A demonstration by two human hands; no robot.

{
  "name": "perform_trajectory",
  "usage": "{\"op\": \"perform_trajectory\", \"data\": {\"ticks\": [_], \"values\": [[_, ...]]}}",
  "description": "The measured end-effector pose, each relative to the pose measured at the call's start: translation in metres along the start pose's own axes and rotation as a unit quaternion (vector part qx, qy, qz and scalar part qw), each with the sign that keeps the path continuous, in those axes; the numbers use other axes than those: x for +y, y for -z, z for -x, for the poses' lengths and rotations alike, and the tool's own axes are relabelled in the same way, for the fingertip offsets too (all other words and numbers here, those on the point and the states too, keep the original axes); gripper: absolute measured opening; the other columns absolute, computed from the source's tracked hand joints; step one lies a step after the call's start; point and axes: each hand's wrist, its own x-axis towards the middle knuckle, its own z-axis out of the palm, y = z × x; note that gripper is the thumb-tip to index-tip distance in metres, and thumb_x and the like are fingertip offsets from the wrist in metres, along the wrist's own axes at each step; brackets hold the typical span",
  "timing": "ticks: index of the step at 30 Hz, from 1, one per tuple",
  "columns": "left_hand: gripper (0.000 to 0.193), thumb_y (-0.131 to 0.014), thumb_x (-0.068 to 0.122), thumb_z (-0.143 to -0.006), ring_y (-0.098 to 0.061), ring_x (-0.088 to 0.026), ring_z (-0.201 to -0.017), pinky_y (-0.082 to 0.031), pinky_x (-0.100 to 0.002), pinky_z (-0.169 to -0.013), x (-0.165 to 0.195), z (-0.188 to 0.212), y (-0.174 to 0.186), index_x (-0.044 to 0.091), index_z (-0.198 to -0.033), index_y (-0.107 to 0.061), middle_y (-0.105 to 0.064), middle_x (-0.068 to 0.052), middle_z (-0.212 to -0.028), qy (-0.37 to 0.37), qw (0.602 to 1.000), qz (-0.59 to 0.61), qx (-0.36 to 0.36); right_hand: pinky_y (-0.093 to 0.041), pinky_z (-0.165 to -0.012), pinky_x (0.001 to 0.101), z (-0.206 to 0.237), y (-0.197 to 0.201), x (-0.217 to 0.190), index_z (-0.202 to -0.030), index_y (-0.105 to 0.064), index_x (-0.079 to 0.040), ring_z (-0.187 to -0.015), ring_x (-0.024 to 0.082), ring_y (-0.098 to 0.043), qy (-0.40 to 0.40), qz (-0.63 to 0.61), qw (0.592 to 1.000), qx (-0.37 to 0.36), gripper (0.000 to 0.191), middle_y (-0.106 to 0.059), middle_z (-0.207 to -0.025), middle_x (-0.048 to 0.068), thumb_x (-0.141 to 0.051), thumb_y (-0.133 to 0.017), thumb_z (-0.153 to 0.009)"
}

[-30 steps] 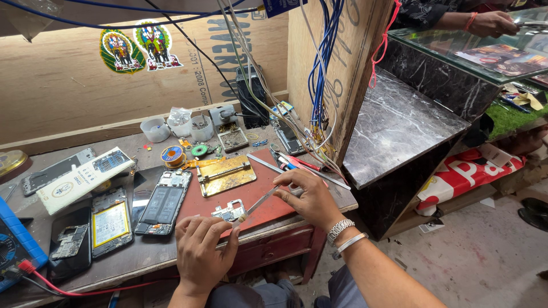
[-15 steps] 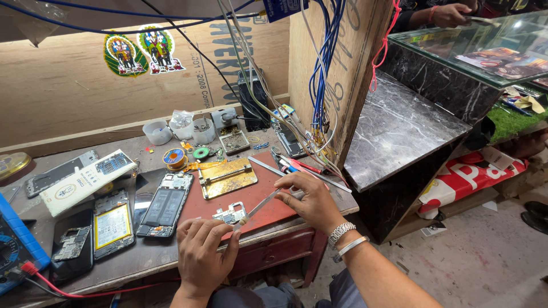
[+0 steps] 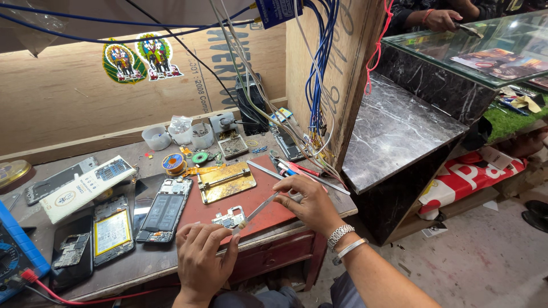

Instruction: The person sits at a repair workbench and uses a hand tool to work on a small phone component placed on a red mat, steadying it with the other hand. They repeatedly manipulate the component, set the tool down and pick up other tools, and near the end lift a disassembled phone body to work on the fitted component.

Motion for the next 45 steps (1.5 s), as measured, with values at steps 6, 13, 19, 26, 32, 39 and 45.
{"op": "perform_trajectory", "data": {"ticks": [6, 13, 19, 26, 32, 39, 45], "values": [[0.016, -0.076, 0.022, -0.084, -0.066, -0.024, -0.085, -0.042, -0.042, -0.09, -0.001, 0.001, -0.001, 0.012, -0.093, -0.066, -0.07, -0.002, -0.09, -0.005, 1.0, 0.001, 0.005, -0.058, -0.079, 0.0308, 0.0, -0.002, 0.007, -0.106, -0.075, -0.008, -0.088, 0.016, -0.072, -0.01, -0.011, 1.0, 0.003, 0.021, -0.076, -0.101, 0.004, -0.019, -0.078, -0.088], [0.014, -0.076, 0.02, -0.085, -0.066, -0.023, -0.084, -0.042, -0.041, -0.09, 0.001, -0.001, 0.0, 0.013, -0.093, -0.066, -0.07, -0.001, -0.088, 0.0, 1.0, 0.0, 0.005, -0.06, -0.077, 0.0283, 0.001, -0.006, 0.017, -0.108, -0.073, -0.006, -0.086, 0.012, -0.072, -0.042, -0.075, 0.996, 0.008, 0.021, -0.074, -0.096, 0.004, -0.019, -0.075, -0.091], [0.013, -0.075, 0.015, -0.083, -0.064, -0.026, -0.084, -0.042, -0.042, -0.09, 0.0, -0.002, 0.002, 0.012, -0.089, -0.063, -0.067, -0.003, -0.085, -0.007, 1.0, 0.008, 0.014, -0.053, -0.072, 0.0261, 0.003, -0.013, 0.032, -0.106, -0.072, -0.004, -0.081, 0.009, -0.063, -0.069, -0.09, 0.993, 0.015, 0.015, -0.072, -0.088, 0.003, -0.018, -0.07, -0.099], [0.017, -0.073, 0.012, -0.088, -0.063, -0.024, -0.083, -0.042, -0.041, -0.091, -0.011, 0.007, 0.008, 0.013, -0.08, -0.058, -0.067, 0.0, -0.086, -0.013, 1.0, 0.024, 0.005, -0.052, -0.073, 0.0271, 0.006, -0.027, 0.04, -0.107, -0.07, -0.003, -0.079, 0.009, -0.063, -0.051, -0.046, 0.996, 0.055, 0.02, -0.07, -0.086, 0.002, -0.021, -0.07, -0.099], [0.014, -0.074, 0.013, -0.088, -0.064, -0.022, -0.085, -0.041, -0.041, -0.091, -0.017, 0.01, 0.007, 0.013, -0.087, -0.06, -0.067, 0.0, -0.088, -0.007, 1.0, 0.026, 0.01, -0.054, -0.077, 0.0278, 0.002, -0.029, 0.032, -0.11, -0.072, -0.001, -0.083, 0.012, -0.068, -0.037, -0.015, 0.996, 0.08, 0.022, -0.074, -0.092, 0.005, -0.02, -0.071, -0.1], [0.019, -0.073, 0.012, -0.089, -0.066, -0.023, -0.09, -0.042, -0.042, -0.094, -0.019, 0.013, 0.002, 0.014, -0.104, -0.061, -0.069, 0.0, -0.093, -0.007, 1.0, 0.015, 0.019, -0.054, -0.074, 0.0266, 0.0, -0.026, 0.023, -0.115, -0.075, -0.003, -0.081, 0.011, -0.067, -0.042, 0.001, 0.991, 0.123, 0.021, -0.074, -0.095, 0.006, -0.014, -0.072, -0.097], [0.02, -0.073, 0.011, -0.089, -0.066, -0.024, -0.09, -0.042, -0.042, -0.094, -0.018, 0.012, 0.0, 0.014, -0.104, -0.061, -0.069, -0.001, -0.093, -0.008, 1.0, 0.008, 0.018, -0.05, -0.065, 0.027, -0.002, -0.025, 0.018, -0.11, -0.079, -0.005, -0.072, 0.012, -0.062, -0.039, 0.032, 0.991, 0.124, 0.02, -0.07, -0.088, 0.005, -0.009, -0.075, -0.091]]}}
